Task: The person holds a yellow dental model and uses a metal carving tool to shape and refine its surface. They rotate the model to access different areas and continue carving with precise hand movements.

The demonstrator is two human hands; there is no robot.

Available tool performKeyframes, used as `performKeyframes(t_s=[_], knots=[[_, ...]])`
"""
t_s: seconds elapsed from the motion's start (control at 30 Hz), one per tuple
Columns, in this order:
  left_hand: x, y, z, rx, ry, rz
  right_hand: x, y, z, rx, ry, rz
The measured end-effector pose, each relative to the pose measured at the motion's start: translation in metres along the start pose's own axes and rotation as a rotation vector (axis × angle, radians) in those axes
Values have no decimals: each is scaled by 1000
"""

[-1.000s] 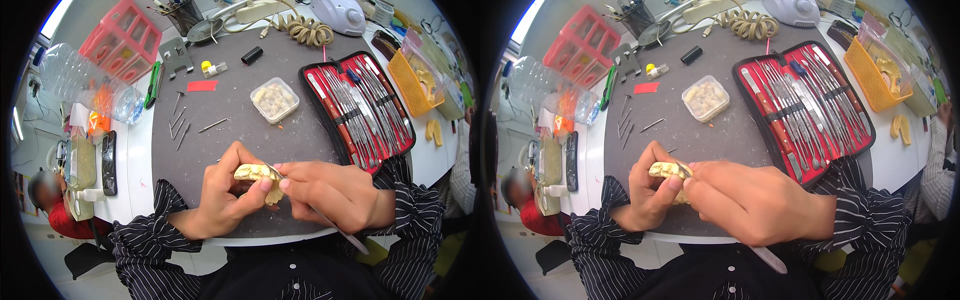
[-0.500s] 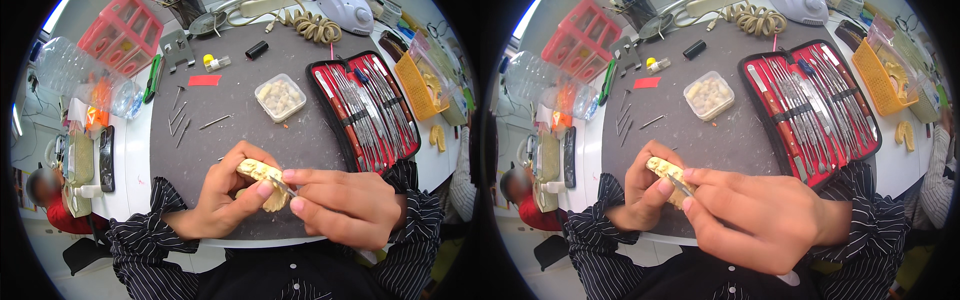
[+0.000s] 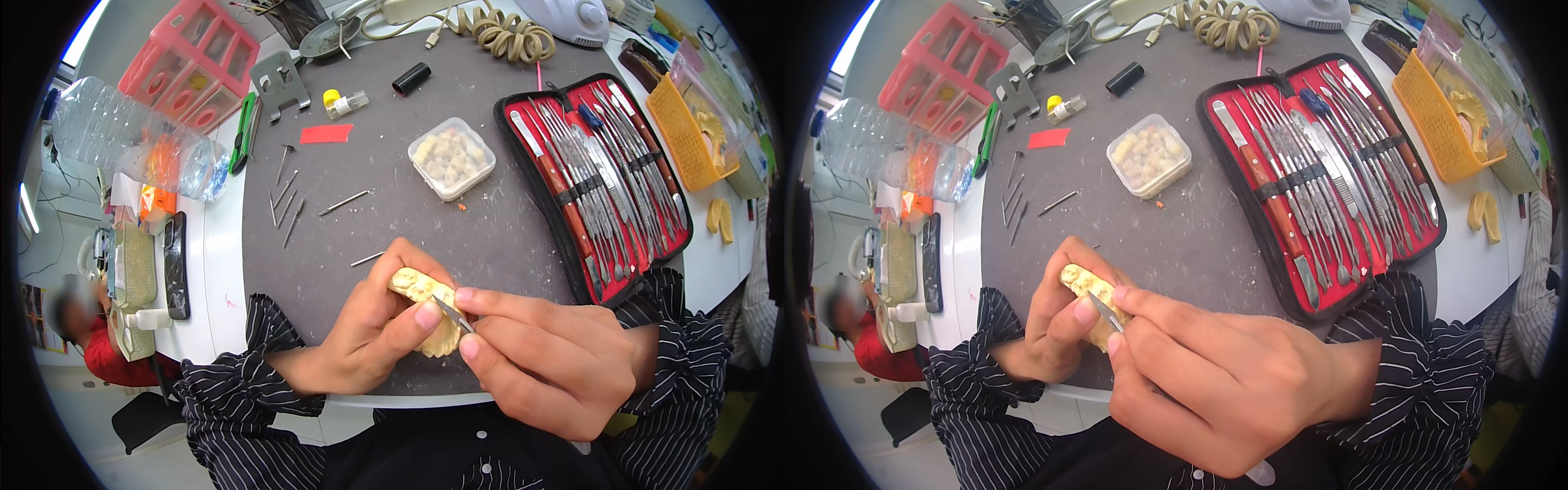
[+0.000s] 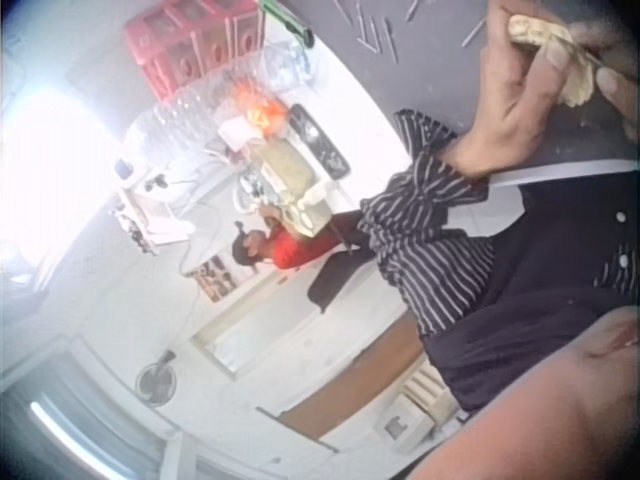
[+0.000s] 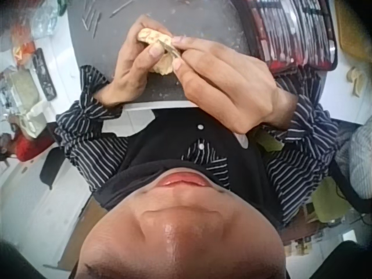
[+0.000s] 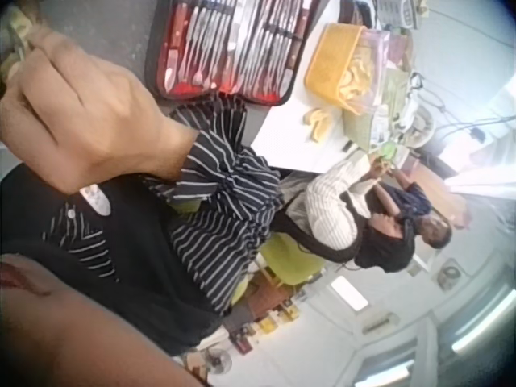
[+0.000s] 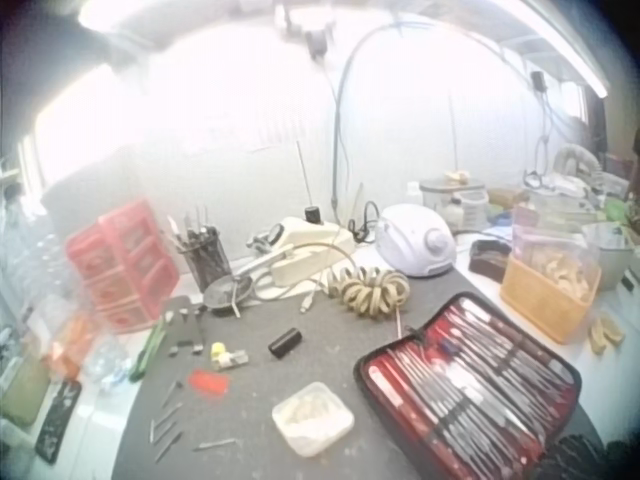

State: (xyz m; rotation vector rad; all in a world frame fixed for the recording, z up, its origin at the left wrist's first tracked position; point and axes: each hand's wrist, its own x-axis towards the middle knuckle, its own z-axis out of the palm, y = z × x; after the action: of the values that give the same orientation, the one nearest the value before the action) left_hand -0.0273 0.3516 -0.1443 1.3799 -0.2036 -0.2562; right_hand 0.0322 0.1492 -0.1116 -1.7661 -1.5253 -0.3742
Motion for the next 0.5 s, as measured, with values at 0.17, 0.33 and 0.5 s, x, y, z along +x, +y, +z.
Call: performKeyframes(t_s=[0.17,0.33,0.5], knots=[[0,1,3,20,-8,1,-11,3,8,-5,90,-44],[0,2,1,8,7,9,-10,5,6,38,71,-26],[3,2,5,-43,12,53,-9,3,1,73,63,-9]])
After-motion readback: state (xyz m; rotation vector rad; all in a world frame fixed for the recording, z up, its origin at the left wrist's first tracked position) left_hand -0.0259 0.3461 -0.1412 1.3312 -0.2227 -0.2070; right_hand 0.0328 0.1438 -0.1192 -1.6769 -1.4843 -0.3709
